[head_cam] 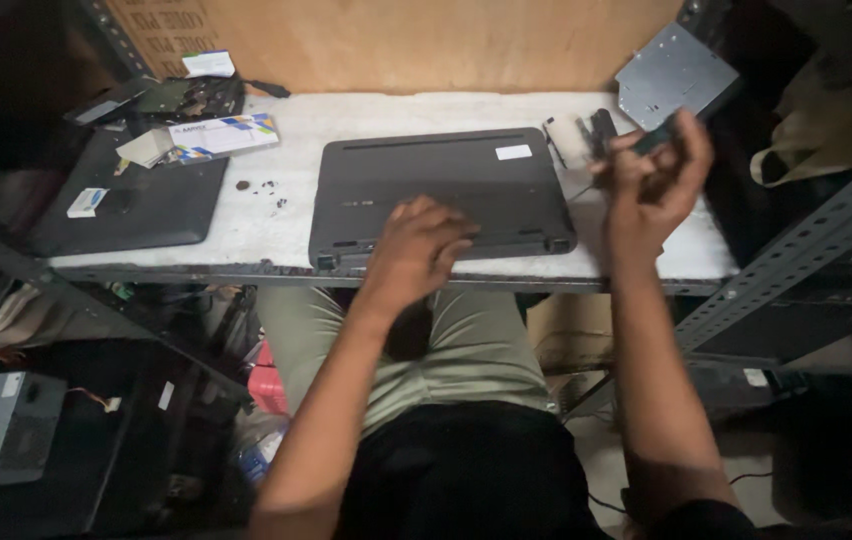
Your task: The person uses a screwdriver to fasten screws into the bottom cover of a laptop. They repeatedly pick up screws, align them with screw holes, and turn the screwdriver to secure the cover. The person also repositions the laptop on the workbench during the process.
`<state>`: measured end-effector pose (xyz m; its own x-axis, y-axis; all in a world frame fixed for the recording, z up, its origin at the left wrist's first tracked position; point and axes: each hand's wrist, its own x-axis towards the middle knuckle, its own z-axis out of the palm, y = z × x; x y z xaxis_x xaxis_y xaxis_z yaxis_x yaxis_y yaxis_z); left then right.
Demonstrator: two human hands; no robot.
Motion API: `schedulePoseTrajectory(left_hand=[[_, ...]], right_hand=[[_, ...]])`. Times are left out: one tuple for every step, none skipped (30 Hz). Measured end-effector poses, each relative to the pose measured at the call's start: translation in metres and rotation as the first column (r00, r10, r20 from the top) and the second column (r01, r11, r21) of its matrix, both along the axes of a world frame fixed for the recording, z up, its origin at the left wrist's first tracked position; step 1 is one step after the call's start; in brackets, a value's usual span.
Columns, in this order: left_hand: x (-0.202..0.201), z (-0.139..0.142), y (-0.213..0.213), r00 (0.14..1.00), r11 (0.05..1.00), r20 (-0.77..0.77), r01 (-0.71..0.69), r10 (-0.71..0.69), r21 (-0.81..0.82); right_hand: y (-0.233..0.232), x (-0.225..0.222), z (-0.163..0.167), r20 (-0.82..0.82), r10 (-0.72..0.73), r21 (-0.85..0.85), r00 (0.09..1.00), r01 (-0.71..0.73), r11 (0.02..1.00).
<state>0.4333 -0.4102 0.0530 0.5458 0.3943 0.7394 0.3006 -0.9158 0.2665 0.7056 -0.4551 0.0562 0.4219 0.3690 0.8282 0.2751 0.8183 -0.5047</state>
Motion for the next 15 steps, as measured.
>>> schedulePoseTrajectory(left_hand=[[0.001,0.000,0.001,1.000,1.000,-0.014,-0.021,0.021,-0.009],[0.001,0.000,0.001,0.999,0.999,-0.028,-0.043,0.042,-0.019],[0.001,-0.001,0.001,0.997,0.997,-0.047,-0.065,0.064,-0.033],[0.001,-0.001,0.001,0.998,0.997,-0.034,-0.062,0.060,-0.046],[0.001,0.000,0.002,0.998,0.997,-0.022,-0.058,0.056,-0.055],[0.001,0.000,0.002,0.999,0.996,-0.011,-0.053,0.052,-0.067],[0.001,0.000,0.002,0.999,0.996,-0.015,-0.052,0.051,-0.068],[0.001,0.001,0.002,0.999,0.997,-0.018,-0.051,0.050,-0.066],[0.000,0.001,0.003,0.999,0.997,-0.020,-0.049,0.048,-0.064],[0.000,0.002,0.004,0.998,0.997,-0.023,-0.054,0.053,-0.060],[-0.001,0.002,0.005,0.998,0.997,-0.025,-0.059,0.058,-0.057],[-0.001,0.002,0.005,0.998,0.996,-0.028,-0.063,0.062,-0.060],[-0.002,0.002,0.006,0.998,0.997,-0.020,-0.058,0.057,-0.057],[-0.002,0.002,0.006,0.999,0.997,-0.015,-0.052,0.052,-0.058],[-0.002,0.002,0.005,0.999,0.997,-0.011,-0.047,0.047,-0.058]], right_hand=[[-0.001,-0.007,0.001,0.040,0.033,-0.019,0.999,-0.032,0.999],[-0.001,-0.016,0.002,0.079,0.067,-0.040,0.995,-0.064,0.997],[-0.002,-0.024,0.002,0.113,0.102,-0.066,0.988,-0.095,0.993],[0.000,-0.033,0.003,0.196,0.104,-0.066,0.975,-0.093,0.993],[0.003,-0.041,0.004,0.278,0.104,-0.062,0.955,-0.090,0.994],[0.005,-0.047,0.005,0.357,0.104,-0.061,0.928,-0.088,0.994],[0.008,-0.052,0.006,0.349,0.125,-0.083,0.929,-0.102,0.991],[0.011,-0.056,0.008,0.341,0.146,-0.102,0.929,-0.117,0.988],[0.014,-0.059,0.010,0.335,0.166,-0.123,0.927,-0.132,0.984],[0.016,-0.061,0.011,0.327,0.176,-0.126,0.929,-0.141,0.982],[0.017,-0.062,0.012,0.320,0.185,-0.131,0.929,-0.150,0.980],[0.018,-0.063,0.012,0.311,0.196,-0.143,0.930,-0.158,0.977],[0.019,-0.064,0.012,0.317,0.199,-0.136,0.927,-0.163,0.977],[0.020,-0.065,0.011,0.321,0.204,-0.134,0.925,-0.169,0.976],[0.021,-0.066,0.009,0.323,0.208,-0.131,0.923,-0.174,0.976]])
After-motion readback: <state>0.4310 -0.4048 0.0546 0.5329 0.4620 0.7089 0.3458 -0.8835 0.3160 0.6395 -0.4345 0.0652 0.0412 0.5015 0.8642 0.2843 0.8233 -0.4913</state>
